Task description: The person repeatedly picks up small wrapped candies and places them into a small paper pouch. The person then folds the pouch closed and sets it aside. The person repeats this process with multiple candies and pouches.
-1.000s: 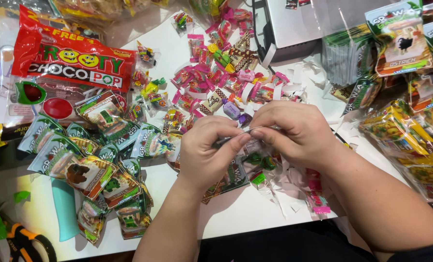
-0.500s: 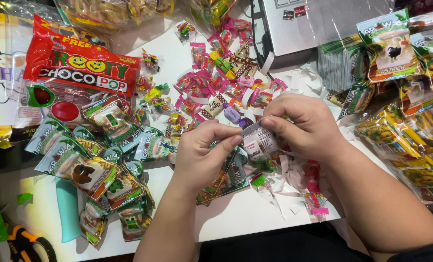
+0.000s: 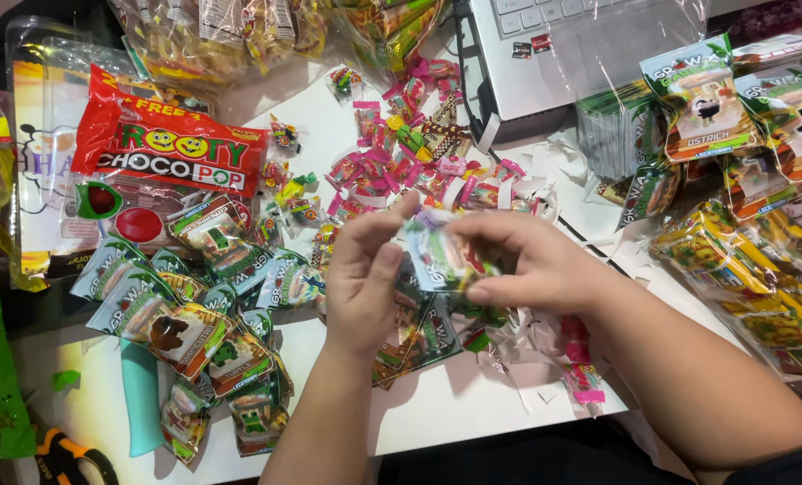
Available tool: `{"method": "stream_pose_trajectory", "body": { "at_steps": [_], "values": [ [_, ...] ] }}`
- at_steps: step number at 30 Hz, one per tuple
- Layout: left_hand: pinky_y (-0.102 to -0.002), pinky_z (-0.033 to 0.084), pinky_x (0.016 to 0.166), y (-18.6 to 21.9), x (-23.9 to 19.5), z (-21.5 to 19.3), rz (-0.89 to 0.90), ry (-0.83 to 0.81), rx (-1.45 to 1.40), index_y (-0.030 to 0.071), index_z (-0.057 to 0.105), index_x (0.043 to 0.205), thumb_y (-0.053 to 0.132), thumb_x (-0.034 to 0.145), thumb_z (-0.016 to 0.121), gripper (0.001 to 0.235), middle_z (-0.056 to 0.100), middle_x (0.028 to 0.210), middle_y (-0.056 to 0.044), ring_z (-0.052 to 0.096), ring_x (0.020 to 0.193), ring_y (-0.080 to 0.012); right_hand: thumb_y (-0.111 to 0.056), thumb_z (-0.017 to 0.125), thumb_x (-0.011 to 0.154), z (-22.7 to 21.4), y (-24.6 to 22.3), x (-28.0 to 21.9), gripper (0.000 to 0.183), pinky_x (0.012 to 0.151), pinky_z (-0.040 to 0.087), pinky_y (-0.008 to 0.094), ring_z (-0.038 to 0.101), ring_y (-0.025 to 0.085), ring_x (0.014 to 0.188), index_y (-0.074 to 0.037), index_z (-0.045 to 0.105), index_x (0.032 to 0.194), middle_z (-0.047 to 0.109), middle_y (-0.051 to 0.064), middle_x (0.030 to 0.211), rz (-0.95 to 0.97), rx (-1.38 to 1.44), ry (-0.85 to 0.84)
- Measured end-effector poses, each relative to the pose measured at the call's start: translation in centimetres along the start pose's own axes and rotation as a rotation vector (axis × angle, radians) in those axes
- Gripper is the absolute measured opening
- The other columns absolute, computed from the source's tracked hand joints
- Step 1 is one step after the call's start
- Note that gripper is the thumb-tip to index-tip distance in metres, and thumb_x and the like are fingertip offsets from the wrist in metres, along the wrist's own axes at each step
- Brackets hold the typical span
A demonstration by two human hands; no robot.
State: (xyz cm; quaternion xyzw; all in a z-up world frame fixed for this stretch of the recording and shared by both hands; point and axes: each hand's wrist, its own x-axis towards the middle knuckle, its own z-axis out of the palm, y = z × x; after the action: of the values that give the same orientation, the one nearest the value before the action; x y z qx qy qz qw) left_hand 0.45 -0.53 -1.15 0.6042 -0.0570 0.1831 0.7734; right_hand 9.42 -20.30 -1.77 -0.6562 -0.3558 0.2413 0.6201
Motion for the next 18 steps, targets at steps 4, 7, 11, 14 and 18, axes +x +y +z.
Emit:
{"method": "stream_pose_trajectory", "body": {
  "at_steps": [4,7,11,14,18],
  "values": [
    [-0.035,0.051,0.098,-2.0,-0.1,-1.3,-0.235,0.065,0.04,0.014,0.051,0.138,0.062,0.097,0.051,0.063,0.067,0.12,-0.009,0.061,0.116,-0.02,-0.045,0.083,0.077,0.0,0.3,0.7,0.071,0.096,0.054,0.047,0.068,0.036,0.111,-0.002,0.066,0.131,0.07,0.014,0.114,-0.322,-0.68,0.243],
    [-0.031,0.059,0.076,-2.6,-0.3,-0.8,-0.242,0.019,0.137,0.003,0.062,0.128,0.021,0.091,0.074,0.043,0.071,0.096,-0.012,0.068,0.088,-0.0212,-0.055,0.073,0.082,0.3,-0.1,0.7,0.065,0.097,0.053,0.049,0.066,0.034,0.107,-0.008,0.068,0.128,0.067,0.011,0.11,-0.421,-0.98,0.329],
    [-0.029,0.064,0.064,-2.6,-0.4,-0.6,-0.218,0.044,0.131,0.001,0.064,0.125,0.017,0.094,0.072,0.036,0.071,0.09,-0.014,0.069,0.08,-0.018,-0.049,0.078,0.079,0.5,-0.4,1.0,0.064,0.096,0.051,0.049,0.066,0.034,0.11,-0.008,0.068,0.127,0.067,0.01,0.112,-0.49,-1.069,0.336],
    [-0.03,0.065,0.063,-2.1,-0.4,-0.2,-0.182,0.046,0.118,0.001,0.064,0.123,0.015,0.095,0.07,0.032,0.07,0.087,-0.013,0.071,0.075,-0.0181,-0.045,0.08,0.076,0.5,-0.2,1.1,0.064,0.098,0.05,0.049,0.067,0.033,0.112,-0.007,0.069,0.126,0.07,0.01,0.112,-0.487,-1.053,0.344],
    [-0.03,0.065,0.065,-2.2,-0.3,-0.3,-0.142,0.039,0.146,0.002,0.066,0.122,0.014,0.095,0.07,0.03,0.071,0.084,-0.012,0.072,0.074,-0.0169,-0.04,0.081,0.075,0.5,0.2,1.1,0.062,0.099,0.049,0.05,0.067,0.033,0.112,-0.007,0.07,0.126,0.071,0.01,0.111,-0.483,-1.02,0.357]
  ]
}}
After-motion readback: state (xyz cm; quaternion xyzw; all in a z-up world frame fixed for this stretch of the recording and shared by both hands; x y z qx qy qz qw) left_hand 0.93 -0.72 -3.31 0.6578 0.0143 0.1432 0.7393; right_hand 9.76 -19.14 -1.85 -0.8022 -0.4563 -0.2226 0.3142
